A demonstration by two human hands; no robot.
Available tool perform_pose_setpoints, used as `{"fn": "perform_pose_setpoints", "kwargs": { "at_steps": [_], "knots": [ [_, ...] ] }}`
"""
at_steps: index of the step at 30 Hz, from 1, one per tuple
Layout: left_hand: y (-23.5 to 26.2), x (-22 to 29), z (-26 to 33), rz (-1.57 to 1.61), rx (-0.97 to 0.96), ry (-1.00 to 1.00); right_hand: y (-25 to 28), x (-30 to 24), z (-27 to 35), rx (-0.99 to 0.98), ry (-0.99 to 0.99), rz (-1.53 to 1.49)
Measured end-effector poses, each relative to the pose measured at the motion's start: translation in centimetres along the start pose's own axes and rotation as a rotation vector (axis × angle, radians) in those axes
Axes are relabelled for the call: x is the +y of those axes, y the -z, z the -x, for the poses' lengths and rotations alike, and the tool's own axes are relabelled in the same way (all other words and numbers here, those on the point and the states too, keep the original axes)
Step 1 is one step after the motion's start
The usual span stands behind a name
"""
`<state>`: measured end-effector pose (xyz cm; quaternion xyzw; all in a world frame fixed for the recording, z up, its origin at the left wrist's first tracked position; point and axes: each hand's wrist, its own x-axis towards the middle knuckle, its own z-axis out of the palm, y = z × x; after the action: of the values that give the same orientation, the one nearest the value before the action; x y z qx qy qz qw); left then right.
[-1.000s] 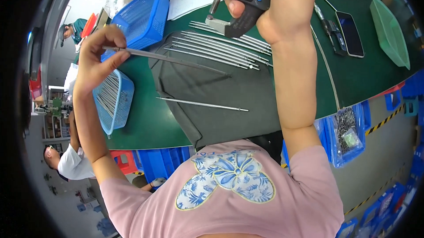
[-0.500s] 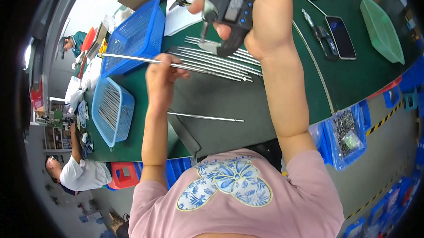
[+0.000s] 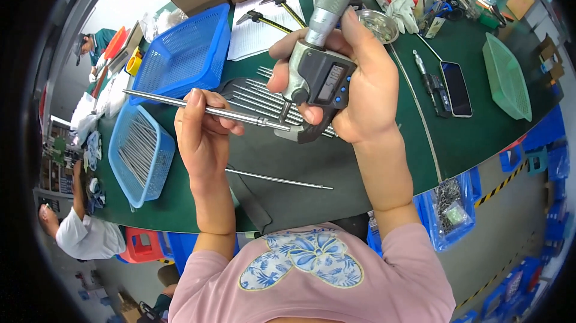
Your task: The recorder is using a digital micrometer to measure the diameter of several thin metal rods at a workbench.
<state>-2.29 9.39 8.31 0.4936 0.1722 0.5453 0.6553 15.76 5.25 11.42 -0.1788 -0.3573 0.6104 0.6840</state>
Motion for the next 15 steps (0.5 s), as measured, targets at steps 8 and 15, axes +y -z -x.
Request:
{"fn": "perform_pose_setpoints", "kwargs": {
  "at_steps": [8,15],
  "knots": [
    [0.02,0.07,0.09,-0.026,-0.024,0.045,0.04,0.2,0.02,-0.029,-0.03,-0.001],
    [0.34,0.28,0.05,-0.052,-0.046,0.085,0.19,0.43,-0.28,-0.011,-0.143,-0.019]
  ]
}}
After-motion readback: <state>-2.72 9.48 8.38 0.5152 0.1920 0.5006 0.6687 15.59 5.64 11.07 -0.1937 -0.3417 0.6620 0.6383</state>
